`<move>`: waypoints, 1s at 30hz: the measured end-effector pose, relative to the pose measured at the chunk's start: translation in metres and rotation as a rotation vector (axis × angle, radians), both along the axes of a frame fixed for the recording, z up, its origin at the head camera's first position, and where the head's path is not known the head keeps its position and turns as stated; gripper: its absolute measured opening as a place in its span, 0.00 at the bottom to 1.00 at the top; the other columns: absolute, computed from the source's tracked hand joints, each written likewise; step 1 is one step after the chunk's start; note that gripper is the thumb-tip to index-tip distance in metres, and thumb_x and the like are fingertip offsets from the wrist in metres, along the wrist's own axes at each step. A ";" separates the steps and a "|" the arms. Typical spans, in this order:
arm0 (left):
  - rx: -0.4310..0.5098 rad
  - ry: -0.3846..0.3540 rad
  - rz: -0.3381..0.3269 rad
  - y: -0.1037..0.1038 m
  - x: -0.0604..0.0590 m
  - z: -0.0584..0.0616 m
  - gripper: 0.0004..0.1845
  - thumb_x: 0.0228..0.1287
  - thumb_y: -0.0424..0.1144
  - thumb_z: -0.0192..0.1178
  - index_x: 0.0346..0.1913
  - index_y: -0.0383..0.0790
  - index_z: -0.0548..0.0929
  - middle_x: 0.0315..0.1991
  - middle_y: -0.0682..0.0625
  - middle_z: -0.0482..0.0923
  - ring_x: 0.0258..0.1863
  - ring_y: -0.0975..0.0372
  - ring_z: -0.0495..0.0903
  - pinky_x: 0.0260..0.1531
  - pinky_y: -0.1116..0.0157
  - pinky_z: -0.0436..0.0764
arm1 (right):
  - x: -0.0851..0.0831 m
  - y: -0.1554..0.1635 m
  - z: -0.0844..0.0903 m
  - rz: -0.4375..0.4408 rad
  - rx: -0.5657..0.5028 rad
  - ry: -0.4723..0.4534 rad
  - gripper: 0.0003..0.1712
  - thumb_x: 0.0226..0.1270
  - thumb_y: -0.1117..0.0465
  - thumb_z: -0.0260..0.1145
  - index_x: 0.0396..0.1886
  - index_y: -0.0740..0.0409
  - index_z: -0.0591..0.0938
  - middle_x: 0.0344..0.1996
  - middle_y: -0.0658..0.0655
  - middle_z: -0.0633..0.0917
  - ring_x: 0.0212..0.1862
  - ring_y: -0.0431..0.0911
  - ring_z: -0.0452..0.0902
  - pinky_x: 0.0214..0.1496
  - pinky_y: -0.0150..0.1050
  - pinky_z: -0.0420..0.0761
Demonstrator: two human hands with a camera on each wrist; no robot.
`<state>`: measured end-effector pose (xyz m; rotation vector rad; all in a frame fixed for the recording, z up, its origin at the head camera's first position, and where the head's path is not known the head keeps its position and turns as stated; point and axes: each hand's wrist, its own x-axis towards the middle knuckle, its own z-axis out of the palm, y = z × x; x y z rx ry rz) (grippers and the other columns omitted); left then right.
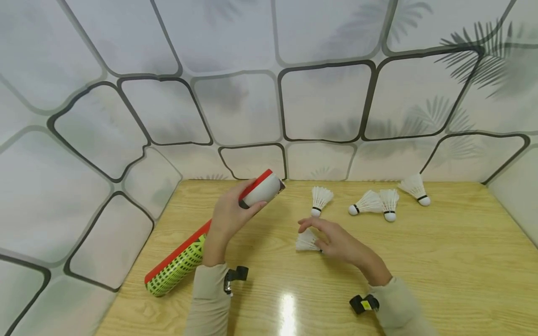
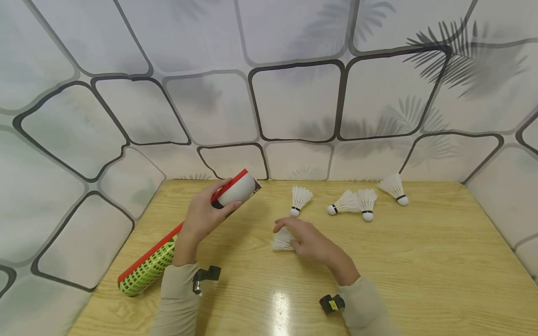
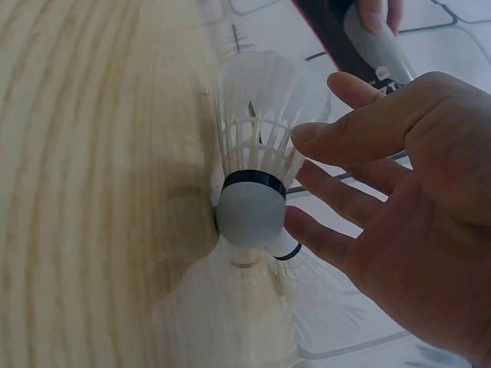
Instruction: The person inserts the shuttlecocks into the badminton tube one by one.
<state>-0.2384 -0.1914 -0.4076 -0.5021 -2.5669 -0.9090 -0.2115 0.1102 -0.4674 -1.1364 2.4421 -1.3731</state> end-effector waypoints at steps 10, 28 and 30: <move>-0.018 0.008 -0.003 0.000 0.001 0.003 0.33 0.61 0.49 0.75 0.68 0.43 0.78 0.59 0.45 0.83 0.49 0.52 0.83 0.45 0.51 0.83 | -0.002 0.006 -0.001 -0.155 0.121 0.118 0.29 0.61 0.71 0.75 0.62 0.61 0.77 0.57 0.61 0.81 0.59 0.56 0.77 0.60 0.57 0.76; -0.021 0.010 -0.059 0.005 0.000 0.001 0.33 0.62 0.49 0.75 0.68 0.43 0.78 0.60 0.47 0.81 0.50 0.53 0.83 0.45 0.52 0.84 | -0.009 0.035 0.004 -0.152 0.212 -0.029 0.17 0.66 0.62 0.74 0.54 0.54 0.83 0.22 0.44 0.74 0.26 0.37 0.66 0.30 0.35 0.70; -0.021 0.012 -0.060 0.006 0.000 0.002 0.33 0.61 0.49 0.75 0.68 0.43 0.78 0.60 0.47 0.81 0.50 0.53 0.83 0.46 0.53 0.84 | -0.008 0.036 0.006 -0.142 0.205 -0.043 0.15 0.67 0.63 0.73 0.52 0.54 0.84 0.22 0.44 0.74 0.26 0.37 0.65 0.29 0.35 0.69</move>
